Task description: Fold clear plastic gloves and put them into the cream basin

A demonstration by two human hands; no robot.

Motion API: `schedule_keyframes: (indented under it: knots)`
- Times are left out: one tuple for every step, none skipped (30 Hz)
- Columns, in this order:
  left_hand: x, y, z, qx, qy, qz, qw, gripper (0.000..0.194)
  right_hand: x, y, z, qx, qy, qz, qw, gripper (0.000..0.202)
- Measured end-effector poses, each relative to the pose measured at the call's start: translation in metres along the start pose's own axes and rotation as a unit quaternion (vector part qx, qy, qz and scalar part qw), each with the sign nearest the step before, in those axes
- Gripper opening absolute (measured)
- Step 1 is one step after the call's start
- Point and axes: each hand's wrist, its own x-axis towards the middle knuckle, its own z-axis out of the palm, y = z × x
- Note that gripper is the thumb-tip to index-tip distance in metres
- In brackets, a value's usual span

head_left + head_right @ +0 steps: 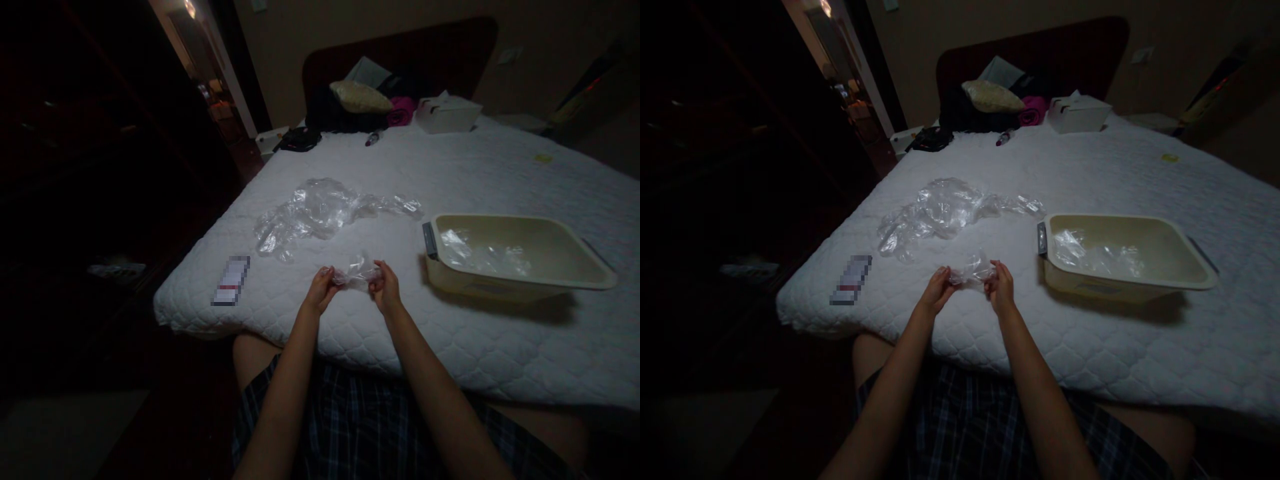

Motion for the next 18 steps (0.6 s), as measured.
schedule_keyframes:
  knots:
    - [0.001, 0.000, 0.000, 0.006, 0.008, 0.003, 1.000, 0.027, -0.001, 0.000, 0.000, -0.008, 0.003, -0.008, 1.000, 0.040]
    - [0.001, 0.000, 0.000, 0.013, 0.015, 0.005, 1.000, 0.029, -0.002, 0.001, 0.000, -0.028, 0.012, -0.032, 0.999, 0.041]
    - [0.001, 0.000, 0.000, 0.022, 0.024, 0.004, 0.999, 0.032, -0.005, 0.002, -0.001, -0.063, 0.027, -0.076, 0.995, 0.042]
    - [0.000, 0.000, 0.000, 0.030, 0.030, 0.003, 0.999, 0.034, -0.008, 0.004, -0.001, -0.114, 0.042, -0.138, 0.983, 0.042]
    - [0.000, 0.001, 0.001, 0.037, 0.035, 0.002, 0.999, 0.036, -0.012, 0.006, -0.002, -0.176, 0.052, -0.210, 0.960, 0.043]
    - [-0.001, 0.001, 0.001, 0.040, 0.038, 0.002, 0.998, 0.037, -0.015, 0.008, -0.002, -0.243, 0.048, -0.282, 0.927, 0.046]
    - [-0.002, 0.002, 0.002, 0.044, 0.039, 0.003, 0.998, 0.037, -0.019, 0.010, -0.003, -0.309, 0.028, -0.347, 0.885, 0.050]
    - [-0.002, 0.002, 0.003, 0.046, 0.041, 0.006, 0.998, 0.037, -0.023, 0.012, -0.003, -0.368, -0.005, -0.401, 0.839, 0.055]
    - [-0.002, 0.002, 0.003, 0.046, 0.045, 0.011, 0.998, 0.036, -0.026, 0.012, -0.004, -0.421, -0.044, -0.439, 0.793, 0.059]
    - [-0.003, 0.003, 0.003, 0.045, 0.051, 0.017, 0.998, 0.035, -0.029, 0.013, -0.004, -0.467, -0.081, -0.461, 0.750, 0.064]
    - [-0.002, 0.003, 0.004, 0.043, 0.056, 0.020, 0.997, 0.035, -0.031, 0.013, -0.004, -0.508, -0.113, -0.472, 0.711, 0.067]
    - [-0.002, 0.003, 0.003, 0.042, 0.060, 0.019, 0.997, 0.035, -0.032, 0.013, -0.004, -0.543, -0.137, -0.475, 0.679, 0.070]
    - [-0.002, 0.003, 0.003, 0.040, 0.061, 0.014, 0.997, 0.037, -0.033, 0.013, -0.003, -0.570, -0.155, -0.476, 0.652, 0.072]
    - [-0.002, 0.004, 0.003, 0.038, 0.061, 0.005, 0.997, 0.039, -0.034, 0.012, -0.003, -0.585, -0.169, -0.483, 0.630, 0.073]
    - [-0.002, 0.004, 0.002, 0.035, 0.059, -0.005, 0.998, 0.041, -0.034, 0.012, -0.002, -0.587, -0.182, -0.499, 0.611, 0.074]
    - [-0.001, 0.004, 0.002, 0.031, 0.057, -0.012, 0.998, 0.044, -0.034, 0.012, -0.001, -0.579, -0.193, -0.522, 0.596, 0.075]
    - [-0.002, 0.004, 0.001, 0.024, 0.054, -0.016, 0.998, 0.045, -0.035, 0.012, 0.000, -0.565, -0.202, -0.548, 0.583, 0.076]
    - [-0.002, 0.004, 0.001, 0.015, 0.050, -0.016, 0.999, 0.046, -0.035, 0.012, 0.001, -0.549, -0.210, -0.572, 0.573, 0.077]
